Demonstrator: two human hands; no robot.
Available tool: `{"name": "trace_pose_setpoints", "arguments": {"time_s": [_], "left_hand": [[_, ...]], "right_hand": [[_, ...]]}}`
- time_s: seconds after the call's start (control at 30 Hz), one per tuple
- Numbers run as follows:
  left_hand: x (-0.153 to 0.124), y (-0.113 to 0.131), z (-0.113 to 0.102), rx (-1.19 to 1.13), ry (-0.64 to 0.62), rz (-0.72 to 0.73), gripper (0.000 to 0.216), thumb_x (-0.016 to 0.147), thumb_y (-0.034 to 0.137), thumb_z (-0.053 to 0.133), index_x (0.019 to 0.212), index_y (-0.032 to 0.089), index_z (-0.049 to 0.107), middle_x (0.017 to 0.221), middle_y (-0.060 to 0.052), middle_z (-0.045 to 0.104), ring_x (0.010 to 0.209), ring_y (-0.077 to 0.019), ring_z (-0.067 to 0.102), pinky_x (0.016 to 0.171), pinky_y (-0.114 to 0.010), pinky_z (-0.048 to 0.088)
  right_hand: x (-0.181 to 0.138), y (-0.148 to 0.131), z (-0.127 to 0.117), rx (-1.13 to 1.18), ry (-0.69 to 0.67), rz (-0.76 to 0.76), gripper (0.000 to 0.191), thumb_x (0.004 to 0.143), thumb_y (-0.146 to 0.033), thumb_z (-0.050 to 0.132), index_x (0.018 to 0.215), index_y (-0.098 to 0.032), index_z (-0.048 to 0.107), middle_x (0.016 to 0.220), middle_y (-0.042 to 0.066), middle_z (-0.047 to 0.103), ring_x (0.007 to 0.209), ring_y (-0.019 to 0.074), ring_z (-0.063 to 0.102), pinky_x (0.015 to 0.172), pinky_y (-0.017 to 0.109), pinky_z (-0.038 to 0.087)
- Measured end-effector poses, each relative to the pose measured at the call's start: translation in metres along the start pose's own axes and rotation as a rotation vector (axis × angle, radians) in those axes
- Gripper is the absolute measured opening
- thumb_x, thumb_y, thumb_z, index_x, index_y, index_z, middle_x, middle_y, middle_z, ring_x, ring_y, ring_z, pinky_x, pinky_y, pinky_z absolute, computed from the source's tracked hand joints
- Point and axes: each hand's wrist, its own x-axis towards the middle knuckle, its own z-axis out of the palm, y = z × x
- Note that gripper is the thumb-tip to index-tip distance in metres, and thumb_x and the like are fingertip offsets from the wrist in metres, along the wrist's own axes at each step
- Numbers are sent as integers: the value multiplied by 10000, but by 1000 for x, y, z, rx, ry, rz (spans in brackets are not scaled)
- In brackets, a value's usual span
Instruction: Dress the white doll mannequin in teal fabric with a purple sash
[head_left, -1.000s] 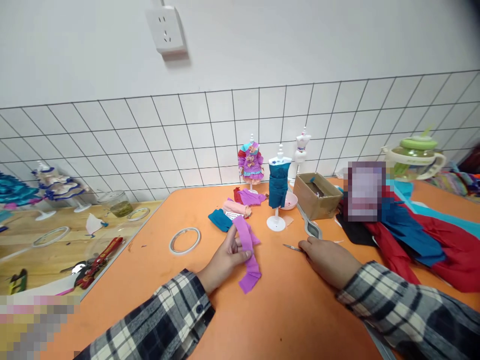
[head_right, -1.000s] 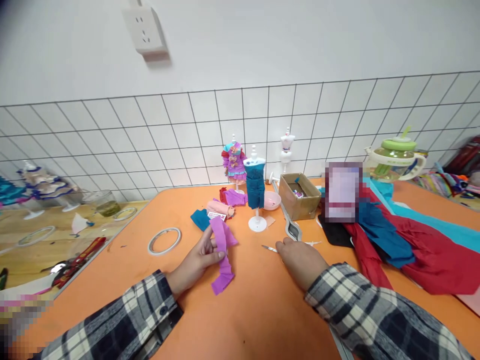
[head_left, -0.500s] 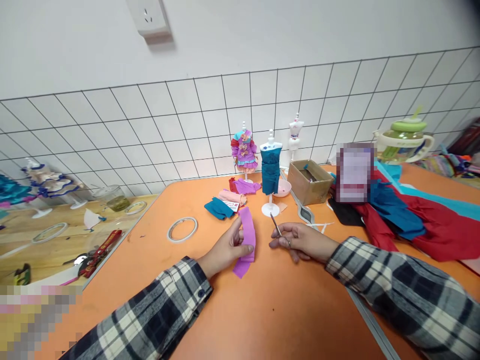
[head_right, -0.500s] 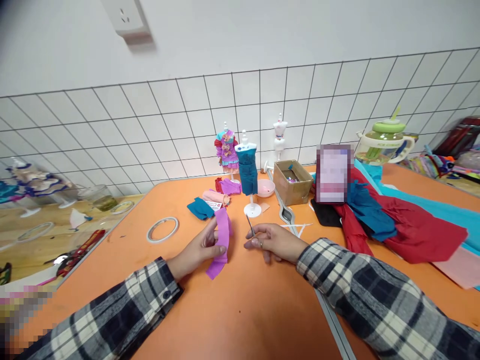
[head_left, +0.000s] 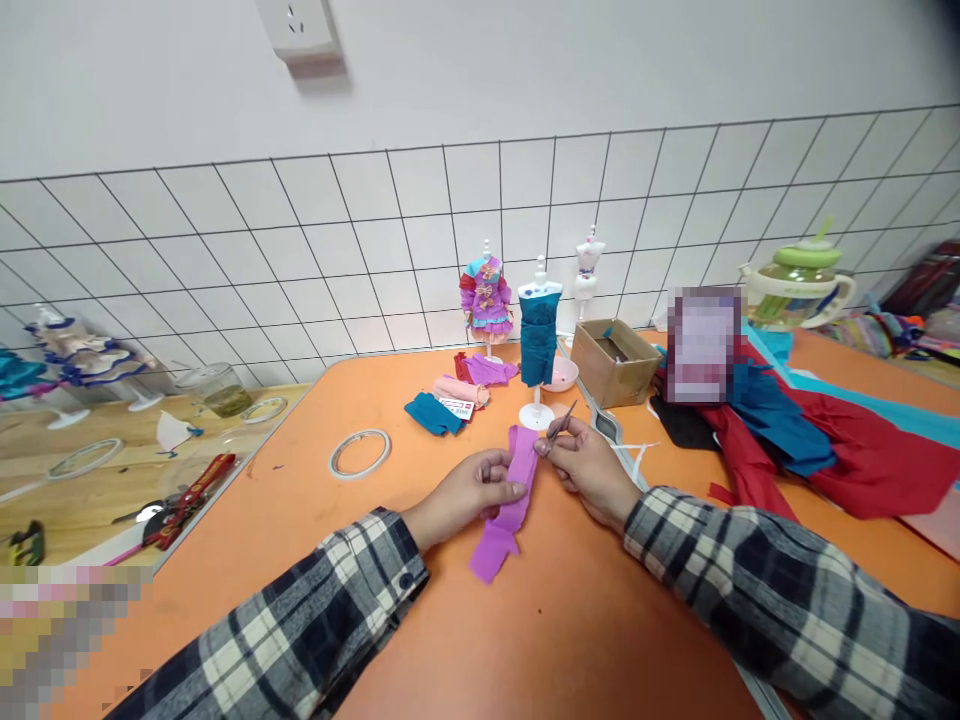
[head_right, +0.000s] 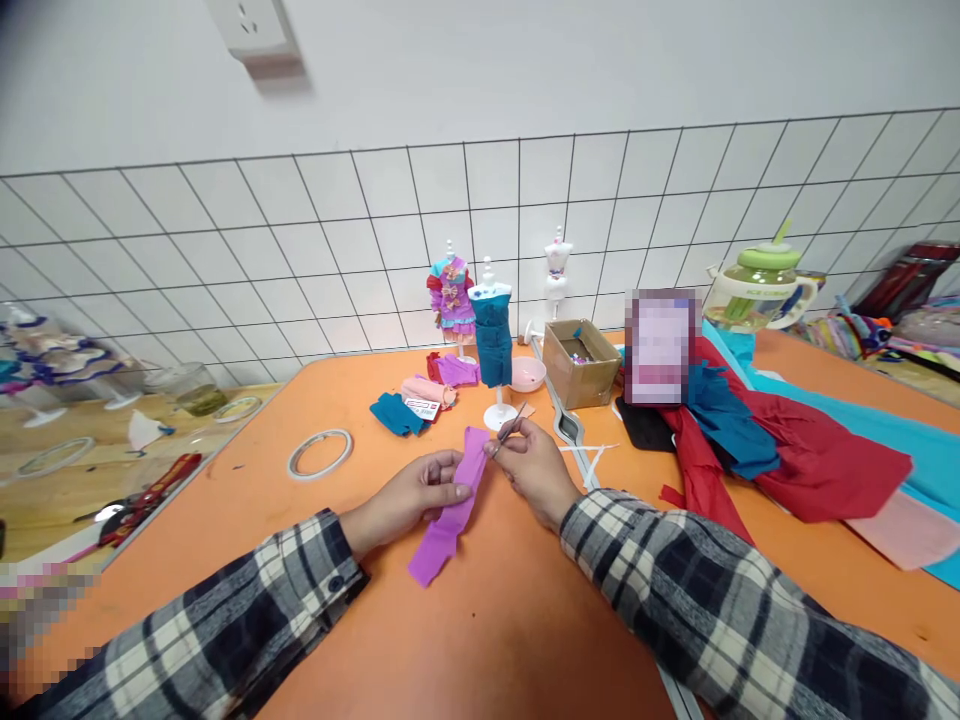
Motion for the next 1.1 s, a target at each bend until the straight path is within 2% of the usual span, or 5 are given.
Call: {"name": "trace_pose_setpoints", "arguments": {"time_s": [0.1,0.23,0.4,0.47,1.1], "left_hand": [[1,-2,-1,-22,18,-8,331,693,363,817,773,111,618,613,40,513,506,-54,407,511,-200,297],[-3,2,-2,-102,64,78,311,736,372,776,869,124,644,828,-43,639,727,-134,570,675,-248,427],[-8,6,-12,-181,62,133,274,822,336,712,976,144,592,718,-14,625,548,-102,513,545,-229,387],[-8,6,-14,-158,76,129,287,823,327,720,995,142,583,663,7,598,529,-92,493,524,-212,364],[-16,4,-3,86,-68,111,470,812,388,733,1163,170,509,700,34,581,578,-89,533,559,-213,422]], "right_hand": [[2,-1,-1,-12,-35,-2,482,631,-428,800,898,-221,456,531,-117,470,377,45,361,300,124,211],[5,-10,-19,23,-74,20,400,764,-482,699,975,-213,492,743,-33,619,439,61,515,291,125,324],[3,-23,-56,42,-797,323,494,757,-596,668,887,-132,559,696,53,671,348,64,477,249,142,301],[0,-22,-60,-9,-928,382,481,781,-565,667,918,-114,575,759,81,687,390,70,512,258,135,311],[-6,-10,-38,-229,-906,337,454,728,-493,770,911,-144,544,668,-30,604,384,12,378,288,97,270]]}}
